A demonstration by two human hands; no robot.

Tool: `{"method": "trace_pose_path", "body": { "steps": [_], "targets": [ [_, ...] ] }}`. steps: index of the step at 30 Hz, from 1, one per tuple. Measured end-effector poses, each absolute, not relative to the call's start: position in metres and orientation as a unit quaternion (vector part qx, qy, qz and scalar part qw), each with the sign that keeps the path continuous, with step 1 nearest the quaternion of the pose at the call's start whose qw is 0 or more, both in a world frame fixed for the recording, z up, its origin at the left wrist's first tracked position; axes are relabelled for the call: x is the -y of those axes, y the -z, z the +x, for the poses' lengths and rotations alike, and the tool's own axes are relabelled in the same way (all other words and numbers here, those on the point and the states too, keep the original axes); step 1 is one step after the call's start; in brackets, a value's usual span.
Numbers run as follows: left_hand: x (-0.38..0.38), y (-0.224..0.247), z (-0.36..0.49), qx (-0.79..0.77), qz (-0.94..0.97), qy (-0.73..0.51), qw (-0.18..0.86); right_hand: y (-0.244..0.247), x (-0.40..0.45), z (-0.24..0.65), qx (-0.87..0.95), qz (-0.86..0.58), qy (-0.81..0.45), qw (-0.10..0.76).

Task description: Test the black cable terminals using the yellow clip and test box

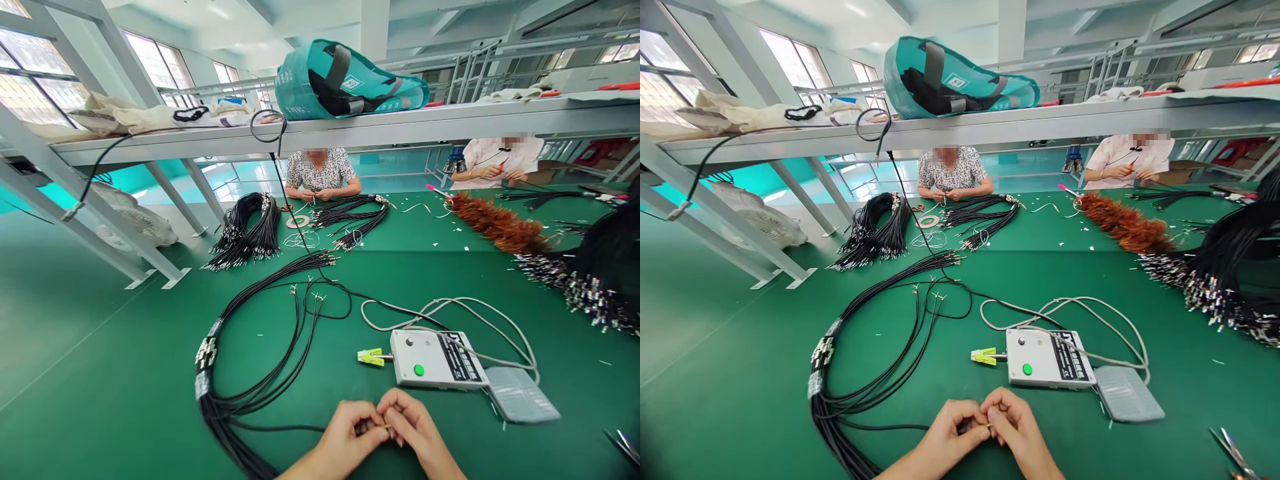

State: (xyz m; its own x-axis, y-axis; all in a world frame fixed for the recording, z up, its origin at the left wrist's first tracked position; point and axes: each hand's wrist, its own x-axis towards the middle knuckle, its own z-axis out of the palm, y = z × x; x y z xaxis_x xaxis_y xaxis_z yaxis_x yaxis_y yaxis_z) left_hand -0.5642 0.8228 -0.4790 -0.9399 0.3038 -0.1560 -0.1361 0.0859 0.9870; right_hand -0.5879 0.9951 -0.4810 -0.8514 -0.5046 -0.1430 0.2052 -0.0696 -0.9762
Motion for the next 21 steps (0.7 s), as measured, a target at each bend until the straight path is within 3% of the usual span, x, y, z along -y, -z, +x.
{"method": "trace_pose_path", "body": {
  "steps": [21],
  "targets": [
    [-0.8194,0.475,-0.5725,-0.686,0.017,-0.709,0.165,0.4762,-0.9941,-0.5887,-0.634,-0.115,0.725,0.244]
  ]
}}
